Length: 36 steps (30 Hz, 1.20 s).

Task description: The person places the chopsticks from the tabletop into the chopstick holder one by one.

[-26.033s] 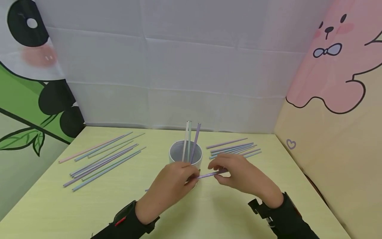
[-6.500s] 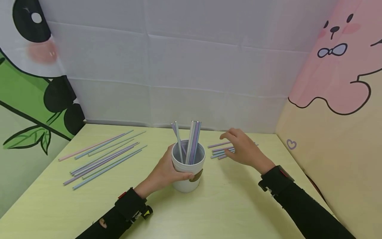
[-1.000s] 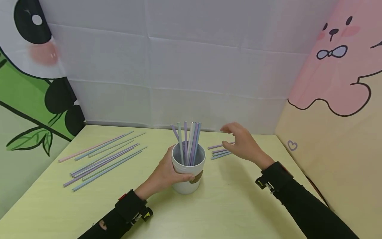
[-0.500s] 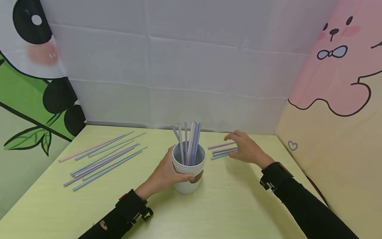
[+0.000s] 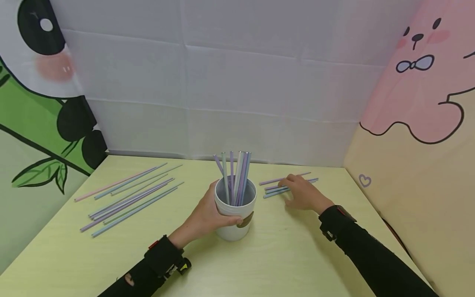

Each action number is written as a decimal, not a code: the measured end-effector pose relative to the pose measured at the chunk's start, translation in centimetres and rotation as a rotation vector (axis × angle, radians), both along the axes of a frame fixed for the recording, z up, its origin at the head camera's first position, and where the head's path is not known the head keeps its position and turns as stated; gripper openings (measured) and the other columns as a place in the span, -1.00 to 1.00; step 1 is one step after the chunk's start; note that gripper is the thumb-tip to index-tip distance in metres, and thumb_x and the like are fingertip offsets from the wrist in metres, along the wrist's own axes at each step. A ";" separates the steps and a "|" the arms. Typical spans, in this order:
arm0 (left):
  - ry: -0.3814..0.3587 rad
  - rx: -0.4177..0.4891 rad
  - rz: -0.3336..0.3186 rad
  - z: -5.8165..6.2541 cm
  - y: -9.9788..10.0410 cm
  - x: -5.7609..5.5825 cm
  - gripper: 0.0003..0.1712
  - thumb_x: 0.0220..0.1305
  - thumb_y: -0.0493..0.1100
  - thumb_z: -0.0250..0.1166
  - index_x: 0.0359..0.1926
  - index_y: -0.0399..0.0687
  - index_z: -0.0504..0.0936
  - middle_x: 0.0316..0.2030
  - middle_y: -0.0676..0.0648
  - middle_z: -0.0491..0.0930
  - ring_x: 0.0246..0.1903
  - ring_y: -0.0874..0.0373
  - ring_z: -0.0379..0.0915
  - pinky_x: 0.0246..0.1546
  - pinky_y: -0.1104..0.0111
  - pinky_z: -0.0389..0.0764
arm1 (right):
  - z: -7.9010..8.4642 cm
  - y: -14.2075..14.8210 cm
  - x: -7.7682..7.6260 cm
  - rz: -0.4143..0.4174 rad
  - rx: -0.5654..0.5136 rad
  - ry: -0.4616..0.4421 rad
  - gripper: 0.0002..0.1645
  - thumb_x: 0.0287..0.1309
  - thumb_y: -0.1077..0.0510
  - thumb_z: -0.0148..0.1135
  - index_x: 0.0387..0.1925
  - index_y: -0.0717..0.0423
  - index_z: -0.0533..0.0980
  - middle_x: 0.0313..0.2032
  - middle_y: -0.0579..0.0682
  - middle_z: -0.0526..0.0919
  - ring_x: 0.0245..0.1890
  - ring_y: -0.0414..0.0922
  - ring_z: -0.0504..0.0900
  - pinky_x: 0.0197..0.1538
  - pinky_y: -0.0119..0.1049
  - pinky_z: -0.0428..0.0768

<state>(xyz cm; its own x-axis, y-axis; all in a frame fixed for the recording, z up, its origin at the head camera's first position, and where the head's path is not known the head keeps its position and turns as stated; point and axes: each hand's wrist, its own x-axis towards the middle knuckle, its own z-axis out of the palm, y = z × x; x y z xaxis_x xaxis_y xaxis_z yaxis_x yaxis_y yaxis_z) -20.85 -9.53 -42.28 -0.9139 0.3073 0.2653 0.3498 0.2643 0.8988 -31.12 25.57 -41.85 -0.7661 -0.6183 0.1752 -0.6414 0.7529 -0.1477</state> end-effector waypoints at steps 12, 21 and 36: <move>-0.003 0.002 0.008 0.1 0.1 0.1 0.39 -0.07 -0.03 0.76 0.63 -0.03 0.04 0.37 -0.09 0.44 0.25 -0.01 0.49 0.28 0.01 0.51 | -0.5 -0.4 -0.1 -0.046 0.086 -0.103 -0.36 0.07 0.25 0.44 0.25 0.14 0.57 0.10 0.19 0.59 0.09 0.20 0.57 0.22 0.16 0.57; -0.002 -0.005 0.016 0.1 0.1 0.1 0.41 -0.10 -0.04 0.77 0.63 -0.02 0.04 0.37 -0.10 0.44 0.25 -0.02 0.49 0.29 0.00 0.50 | -0.6 -0.5 -0.1 -0.054 0.124 -0.106 -0.42 0.10 0.22 0.45 0.21 0.12 0.59 0.00 0.12 0.58 -0.08 0.06 0.54 0.11 0.07 0.59; -0.015 -0.008 0.012 0.2 0.1 0.3 0.40 -0.07 -0.03 0.77 0.63 0.00 0.03 0.38 -0.09 0.43 0.26 -0.02 0.48 0.28 0.00 0.50 | -0.5 -0.5 0.0 0.073 0.103 -0.079 -0.79 0.11 0.35 0.44 -0.24 0.05 0.65 -0.30 -0.07 0.57 -0.30 -0.14 0.45 -0.17 -0.20 0.53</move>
<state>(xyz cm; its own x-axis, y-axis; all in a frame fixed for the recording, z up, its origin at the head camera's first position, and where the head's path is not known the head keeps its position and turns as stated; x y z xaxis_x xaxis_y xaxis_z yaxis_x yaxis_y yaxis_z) -20.54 -9.43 -42.06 -0.9213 0.2982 0.2494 0.3333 0.2757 0.9016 -31.08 25.05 -42.34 -0.7274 -0.6844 0.0487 -0.6843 0.7185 -0.1246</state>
